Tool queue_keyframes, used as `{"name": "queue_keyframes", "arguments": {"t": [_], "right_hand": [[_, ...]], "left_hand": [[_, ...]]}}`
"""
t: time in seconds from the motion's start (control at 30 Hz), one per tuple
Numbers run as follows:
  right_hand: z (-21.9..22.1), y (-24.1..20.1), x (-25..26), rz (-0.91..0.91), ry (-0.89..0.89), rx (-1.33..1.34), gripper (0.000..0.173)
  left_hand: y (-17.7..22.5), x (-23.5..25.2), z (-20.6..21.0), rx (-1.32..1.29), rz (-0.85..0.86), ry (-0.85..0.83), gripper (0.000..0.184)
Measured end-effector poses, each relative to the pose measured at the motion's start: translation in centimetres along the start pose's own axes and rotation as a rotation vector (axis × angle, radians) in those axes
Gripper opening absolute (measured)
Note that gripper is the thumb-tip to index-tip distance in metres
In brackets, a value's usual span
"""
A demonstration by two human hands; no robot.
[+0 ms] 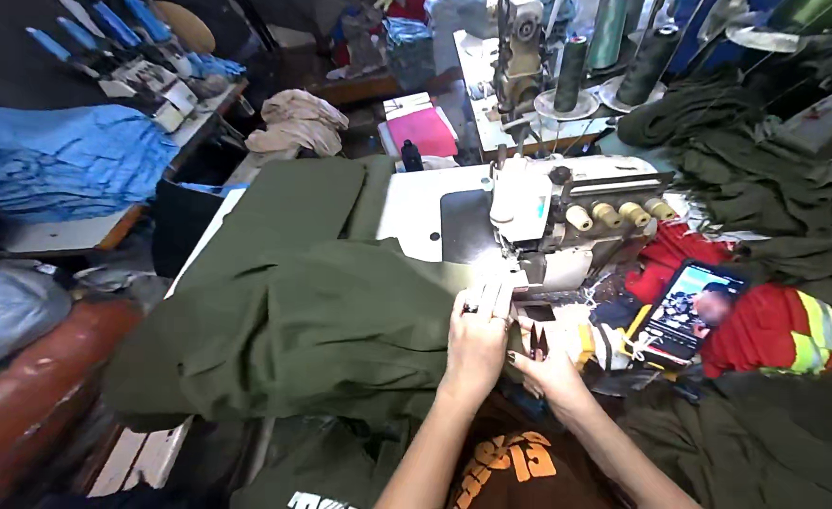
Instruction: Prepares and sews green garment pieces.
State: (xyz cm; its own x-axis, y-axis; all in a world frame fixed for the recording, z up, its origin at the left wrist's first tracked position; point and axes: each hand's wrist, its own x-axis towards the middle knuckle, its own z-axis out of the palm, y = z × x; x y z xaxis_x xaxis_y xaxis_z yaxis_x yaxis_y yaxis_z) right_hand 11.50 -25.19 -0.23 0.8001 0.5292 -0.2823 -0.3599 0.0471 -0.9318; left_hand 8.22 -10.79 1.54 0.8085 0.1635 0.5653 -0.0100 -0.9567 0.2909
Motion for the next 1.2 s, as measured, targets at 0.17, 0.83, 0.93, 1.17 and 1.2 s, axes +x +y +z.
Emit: {"name": "queue_keyframes", "arguments": {"t": [0.17, 0.83, 0.93, 1.17, 1.2], "right_hand": [[-1.4, -0.3, 0.2, 0.061, -0.105, 0.144, 0.013], [-2.4, 0.2, 1.4, 0.079, -0.161, 0.097, 0.007], [-2.2, 0.3, 2.0, 0.026, -0.109, -0.022, 0.004], [-5.1, 0.9, 0.6, -0.142, -0.045, -0.389, 0.020], [-5.8, 1.0, 0.1, -0.153, -0.067, -0.406, 0.019]], "left_hand": [[-0.5, 0.6, -0.8, -0.393, -0.004, 0.005, 0.038], [-1.4, 1.1, 0.8, 0.076, -0.048, 0.043, 0.032], [-0.9, 1.2, 1.5, 0.134, -0.074, 0.066, 0.031], [-1.6, -3.9, -3.2, -0.027, -0.061, 0.094, 0.023], [-2.6, -5.9, -4.7, 0.019, -0.102, 0.125, 0.019]]}}
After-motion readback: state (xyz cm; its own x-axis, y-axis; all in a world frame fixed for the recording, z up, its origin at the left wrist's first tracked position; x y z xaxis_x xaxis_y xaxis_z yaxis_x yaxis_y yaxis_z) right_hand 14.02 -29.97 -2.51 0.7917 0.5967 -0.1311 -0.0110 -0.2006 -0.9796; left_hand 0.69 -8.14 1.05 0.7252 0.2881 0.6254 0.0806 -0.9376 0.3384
